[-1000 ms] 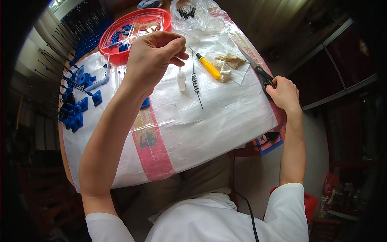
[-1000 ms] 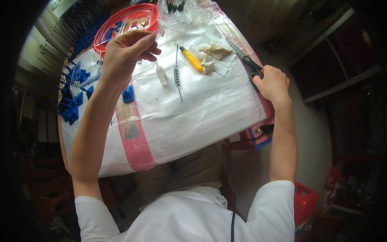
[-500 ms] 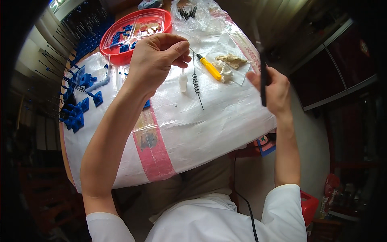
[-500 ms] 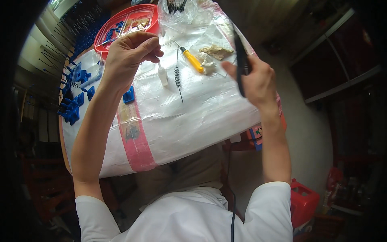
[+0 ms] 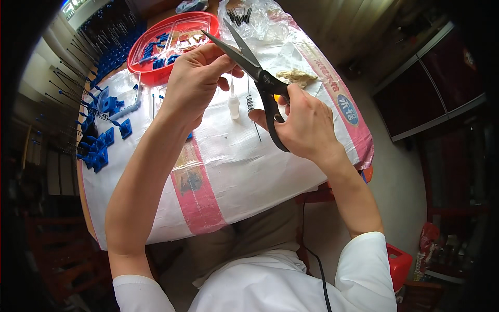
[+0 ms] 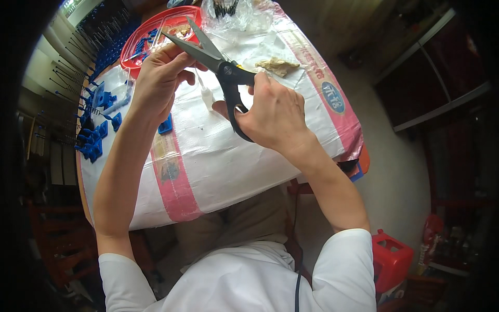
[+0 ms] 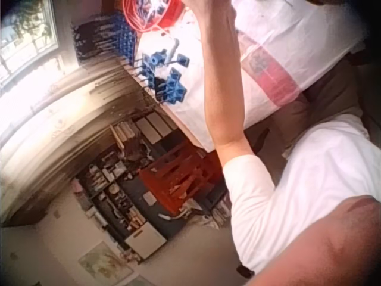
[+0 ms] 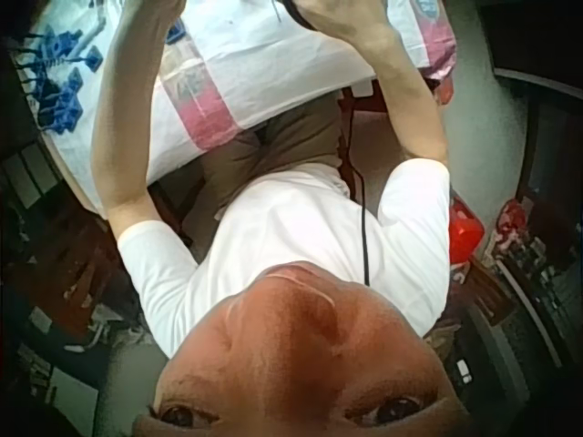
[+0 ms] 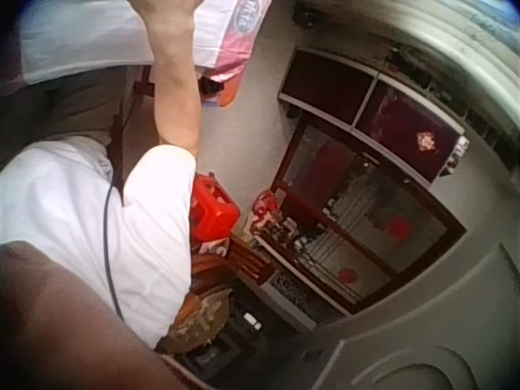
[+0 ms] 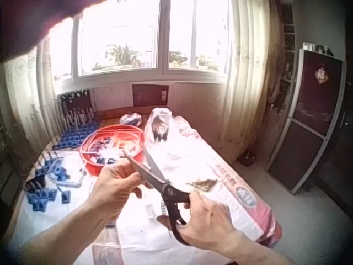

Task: Manually assembling wire spring antennas by attaching components and sliding a spring onto a rod.

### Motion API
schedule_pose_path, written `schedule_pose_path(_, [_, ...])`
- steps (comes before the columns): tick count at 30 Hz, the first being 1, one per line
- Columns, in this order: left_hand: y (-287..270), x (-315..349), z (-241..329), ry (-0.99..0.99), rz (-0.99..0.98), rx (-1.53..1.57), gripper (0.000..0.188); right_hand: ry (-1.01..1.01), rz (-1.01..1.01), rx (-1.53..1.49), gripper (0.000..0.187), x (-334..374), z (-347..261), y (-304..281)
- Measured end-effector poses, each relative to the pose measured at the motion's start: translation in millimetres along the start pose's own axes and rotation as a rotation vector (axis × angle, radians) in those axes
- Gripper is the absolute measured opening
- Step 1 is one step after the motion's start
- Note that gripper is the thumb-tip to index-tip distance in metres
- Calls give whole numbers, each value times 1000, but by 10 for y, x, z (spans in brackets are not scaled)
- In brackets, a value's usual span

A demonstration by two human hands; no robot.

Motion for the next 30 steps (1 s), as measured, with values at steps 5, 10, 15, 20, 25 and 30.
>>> schedule_pose_path(5, [14, 19, 10, -8, 24, -27, 17, 9, -23, -34, 67, -6, -39, 37])
schedule_pose_path(10, [19, 18, -1, 1, 35, -10, 15, 17, -23, -21, 65, 9, -56, 25])
schedule_pose_path(15, [8, 20, 8, 31, 38, -10, 15, 16, -31, -23, 65, 10, -80, 17])
schedule_pose_path(20, [8, 2, 7, 43, 25, -40, 16, 33, -60, -30, 65, 16, -68, 27])
schedule_pose_path(25, [25, -6, 3, 42, -1, -85, 16, 34, -60, -69, 64, 13, -30, 38])
schedule_pose_path(30, [-22, 18, 29, 51, 30, -111, 18, 172, -15, -101, 66, -62, 184, -85])
Point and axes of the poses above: each hand's wrist, its own x-axis away from the middle knuckle, its own y-axis out of the palm, z = x × y, the point moved 5 cm from there along -x, towards the middle knuckle, and after that the axes turned 7 degrees about x, right-handed, at the moved point
